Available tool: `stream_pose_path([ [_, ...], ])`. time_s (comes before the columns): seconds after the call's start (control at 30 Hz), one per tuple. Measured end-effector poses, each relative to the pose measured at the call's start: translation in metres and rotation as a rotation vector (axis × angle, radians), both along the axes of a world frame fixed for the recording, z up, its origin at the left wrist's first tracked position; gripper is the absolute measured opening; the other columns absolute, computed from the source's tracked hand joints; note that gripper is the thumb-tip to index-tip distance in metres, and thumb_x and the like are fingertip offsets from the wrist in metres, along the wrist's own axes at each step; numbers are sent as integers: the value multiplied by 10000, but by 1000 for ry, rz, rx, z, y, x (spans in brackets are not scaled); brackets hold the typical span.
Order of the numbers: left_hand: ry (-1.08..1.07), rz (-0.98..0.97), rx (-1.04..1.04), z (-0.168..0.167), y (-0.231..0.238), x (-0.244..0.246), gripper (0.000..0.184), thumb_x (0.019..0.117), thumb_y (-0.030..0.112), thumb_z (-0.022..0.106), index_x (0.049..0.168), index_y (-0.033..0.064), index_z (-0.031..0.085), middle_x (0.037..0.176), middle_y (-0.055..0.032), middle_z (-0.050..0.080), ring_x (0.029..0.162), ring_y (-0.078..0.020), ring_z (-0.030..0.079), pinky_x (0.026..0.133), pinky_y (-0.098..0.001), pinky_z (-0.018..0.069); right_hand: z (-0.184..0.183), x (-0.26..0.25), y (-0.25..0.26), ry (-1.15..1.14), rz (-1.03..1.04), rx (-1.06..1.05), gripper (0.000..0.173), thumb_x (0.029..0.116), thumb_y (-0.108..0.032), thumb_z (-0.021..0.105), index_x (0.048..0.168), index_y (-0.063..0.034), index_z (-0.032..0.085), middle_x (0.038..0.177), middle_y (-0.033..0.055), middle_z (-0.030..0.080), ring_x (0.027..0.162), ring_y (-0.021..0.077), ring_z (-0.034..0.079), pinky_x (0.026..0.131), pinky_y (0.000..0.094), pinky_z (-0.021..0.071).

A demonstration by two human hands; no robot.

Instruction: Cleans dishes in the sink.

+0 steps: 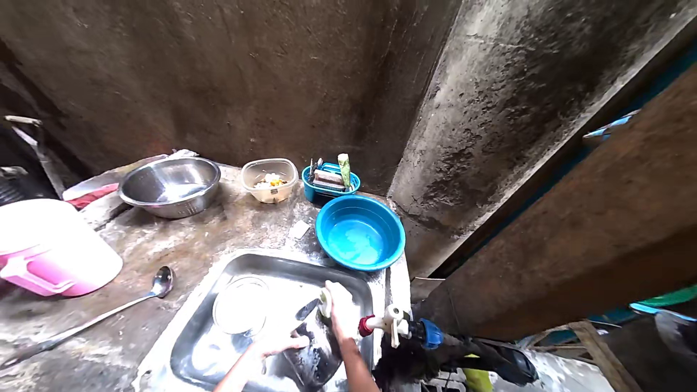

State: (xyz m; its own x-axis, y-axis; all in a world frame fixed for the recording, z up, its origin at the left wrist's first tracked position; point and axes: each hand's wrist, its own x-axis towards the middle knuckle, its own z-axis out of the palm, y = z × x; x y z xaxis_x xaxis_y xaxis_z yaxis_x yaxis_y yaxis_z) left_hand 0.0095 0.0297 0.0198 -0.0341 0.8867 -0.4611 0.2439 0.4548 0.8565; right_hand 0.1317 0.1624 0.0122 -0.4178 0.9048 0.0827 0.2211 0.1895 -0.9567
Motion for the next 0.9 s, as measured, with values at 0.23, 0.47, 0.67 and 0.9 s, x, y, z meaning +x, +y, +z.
stream_pose_path([
  [0.23,-219,710,236,-29,-7,9,258,1053,84,447,1235,-68,550,965,-56,593,796,-44,558,747,-232,499,-40,71,-14,-393,132,-500,417,1083,-83,448,1405,182,451,1447,341,501,1375,362,497,1174,417,353],
  [0.47,-765,1244,112,-3,8,26,465,1125,393,291,1348,47,507,1088,-108,644,932,-161,636,825,-371,545,-23,23,-51,161,-277,-558,453,1077,11,344,1497,170,288,1520,365,386,1424,372,418,1193,410,319],
  [0.67,-667,1279,282,7,-29,6,407,1134,234,261,1377,-49,423,1144,-116,607,971,-87,626,871,-300,545,64,-36,20,-26,62,-328,324,1034,-34,507,1300,138,577,1323,274,600,1215,284,563,1066,393,419],
  [0.9,-235,972,149,23,-48,-7,348,1087,161,468,1264,-136,509,1050,-135,588,863,-71,534,785,-252,466,32,-155,82,-482,459,89,753,985,-331,676,1584,-31,332,1620,332,245,1484,484,306,1208,548,288],
])
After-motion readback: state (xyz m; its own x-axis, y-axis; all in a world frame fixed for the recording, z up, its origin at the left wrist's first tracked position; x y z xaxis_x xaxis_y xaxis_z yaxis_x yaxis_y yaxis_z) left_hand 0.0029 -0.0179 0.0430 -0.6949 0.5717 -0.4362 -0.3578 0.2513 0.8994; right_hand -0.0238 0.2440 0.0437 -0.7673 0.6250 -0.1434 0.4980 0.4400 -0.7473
